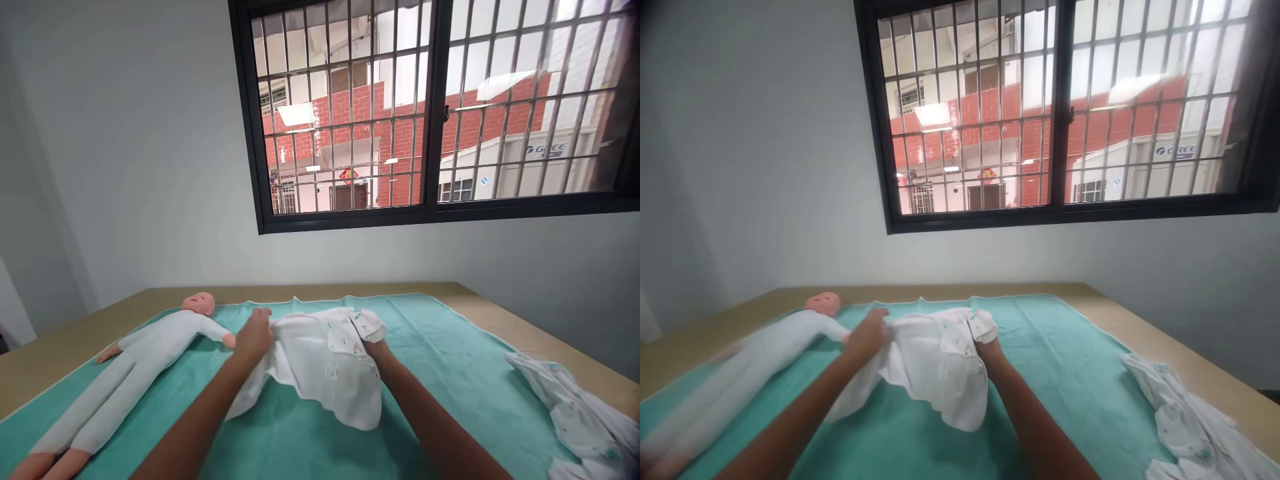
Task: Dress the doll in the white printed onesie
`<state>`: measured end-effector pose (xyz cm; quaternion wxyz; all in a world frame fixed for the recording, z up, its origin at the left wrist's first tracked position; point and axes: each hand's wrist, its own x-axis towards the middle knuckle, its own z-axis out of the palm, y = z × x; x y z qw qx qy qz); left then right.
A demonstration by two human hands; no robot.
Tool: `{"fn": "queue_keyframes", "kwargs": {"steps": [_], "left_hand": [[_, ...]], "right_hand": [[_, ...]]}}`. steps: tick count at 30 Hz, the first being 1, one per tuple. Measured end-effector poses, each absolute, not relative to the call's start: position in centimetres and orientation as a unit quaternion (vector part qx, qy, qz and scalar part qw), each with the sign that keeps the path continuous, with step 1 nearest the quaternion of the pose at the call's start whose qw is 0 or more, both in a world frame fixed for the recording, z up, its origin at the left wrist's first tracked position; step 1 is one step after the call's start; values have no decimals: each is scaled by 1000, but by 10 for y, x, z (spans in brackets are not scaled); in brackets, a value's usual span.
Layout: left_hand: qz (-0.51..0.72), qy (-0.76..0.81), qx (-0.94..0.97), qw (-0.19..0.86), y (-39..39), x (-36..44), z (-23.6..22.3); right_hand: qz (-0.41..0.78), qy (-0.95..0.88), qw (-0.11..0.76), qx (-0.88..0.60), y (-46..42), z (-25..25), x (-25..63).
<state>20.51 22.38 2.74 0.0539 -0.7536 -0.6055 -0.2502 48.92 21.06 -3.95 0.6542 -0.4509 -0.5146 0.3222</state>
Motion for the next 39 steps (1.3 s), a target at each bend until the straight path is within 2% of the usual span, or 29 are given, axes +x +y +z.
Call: {"fn": "queue_keyframes", "kwargs": {"steps": [3, 6, 11, 14, 18, 20, 23, 25, 30, 32, 35, 37, 39], "left_hand": [[-273, -505, -817, 56, 225, 227, -32], [-276, -408, -870, -9, 207, 232, -70], [-222, -395, -883, -122, 189, 218, -74], [-208, -401, -888, -90, 189, 216, -69], [-185, -429, -884, -11, 195, 219, -71], [-189, -440, -878, -22, 195, 218, -71], [-244, -439, -859, -102, 188, 218, -64], [-273, -427, -845, -169, 179, 220, -56], [-235, -431, -781, -387, 172, 225, -42], [-316, -472, -733, -373, 183, 216, -44], [-457, -532, -677, -223, 210, 191, -51], [-462, -565, -663, -164, 227, 171, -57], [-418, -587, -666, -191, 237, 153, -61]], "right_hand": [[311, -445, 660, -519, 224, -68, 509], [280, -413, 656, -566, 233, -86, 535], [257, -488, 593, -587, 235, -88, 536], [257, -598, 507, -565, 228, -84, 515], [194, -720, 376, -550, 218, -83, 499], [202, -706, 386, -559, 219, -84, 499], [216, -650, 434, -585, 224, -85, 508], [224, -615, 462, -598, 227, -85, 516], [260, -575, 488, -603, 226, -84, 532], [225, -549, 511, -622, 227, -84, 540], [140, -502, 548, -654, 231, -86, 557], [103, -483, 557, -667, 234, -88, 569], [102, -478, 552, -675, 235, -91, 576]]}}
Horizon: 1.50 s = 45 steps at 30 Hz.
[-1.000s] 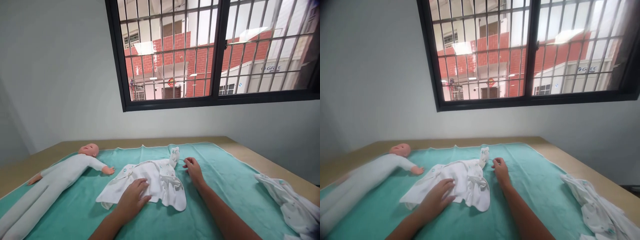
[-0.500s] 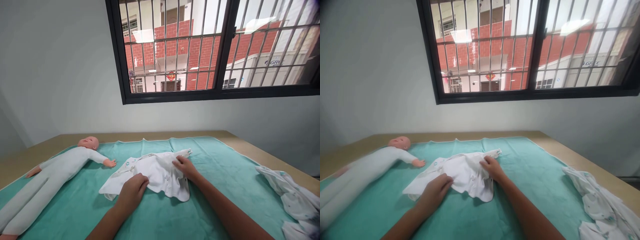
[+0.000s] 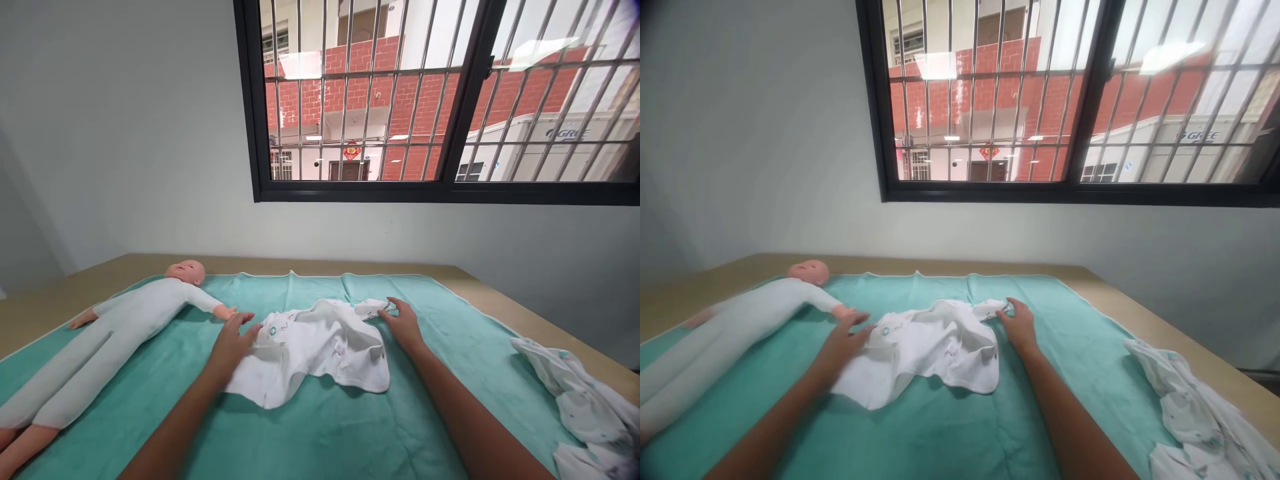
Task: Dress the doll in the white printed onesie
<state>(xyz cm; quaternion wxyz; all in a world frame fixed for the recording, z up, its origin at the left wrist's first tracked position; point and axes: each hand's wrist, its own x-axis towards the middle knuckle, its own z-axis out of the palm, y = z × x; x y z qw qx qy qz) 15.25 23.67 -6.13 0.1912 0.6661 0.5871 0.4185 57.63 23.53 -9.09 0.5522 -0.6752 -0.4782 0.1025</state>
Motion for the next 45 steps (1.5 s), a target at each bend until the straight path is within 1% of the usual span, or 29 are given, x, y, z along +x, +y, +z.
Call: {"fn": "queue_keyframes", "kwargs": {"steps": [3, 6, 9, 13, 16, 19, 21, 22, 24, 26, 28, 32, 34, 35, 37, 40, 43, 45], "left_hand": [[362, 575, 677, 283, 239, 135, -62], [325, 520, 700, 365, 231, 132, -56], [296, 482, 727, 390, 222, 142, -51], [295, 529, 732, 312, 218, 156, -51], [361, 572, 697, 238, 223, 151, -50], [449, 594, 653, 141, 230, 137, -47], [474, 615, 625, 79, 232, 128, -46], [476, 627, 613, 63, 233, 125, -46], [461, 659, 590, 66, 232, 123, -48], [439, 675, 584, 101, 233, 122, -52], [419, 671, 596, 134, 235, 123, -57], [391, 643, 638, 161, 243, 130, -68], [361, 635, 664, 161, 243, 134, -69], [334, 628, 686, 155, 242, 135, -68], [268, 602, 740, 133, 236, 134, -65], [199, 569, 786, 137, 230, 127, -60], [188, 553, 790, 186, 231, 118, -61], [233, 561, 769, 201, 235, 114, -63]], "right_hand": [[130, -477, 546, -676, 234, -93, 577], [156, -475, 560, -661, 232, -92, 572], [198, -450, 588, -642, 230, -88, 574], [243, -360, 670, -602, 225, -80, 592], [270, -308, 713, -569, 220, -77, 604], [305, -298, 718, -550, 218, -78, 605], [324, -306, 715, -538, 220, -80, 600], [331, -312, 714, -532, 221, -82, 597], [346, -326, 710, -520, 226, -85, 590], [343, -373, 685, -523, 231, -88, 585], [301, -444, 637, -554, 234, -91, 580], [149, -533, 546, -628, 235, -92, 571], [101, -558, 515, -643, 231, -90, 563], [97, -572, 498, -645, 228, -88, 559], [131, -613, 457, -631, 222, -84, 549], [182, -689, 360, -602, 214, -79, 534], [217, -711, 315, -590, 211, -74, 526], [233, -707, 314, -589, 210, -72, 525]]}}
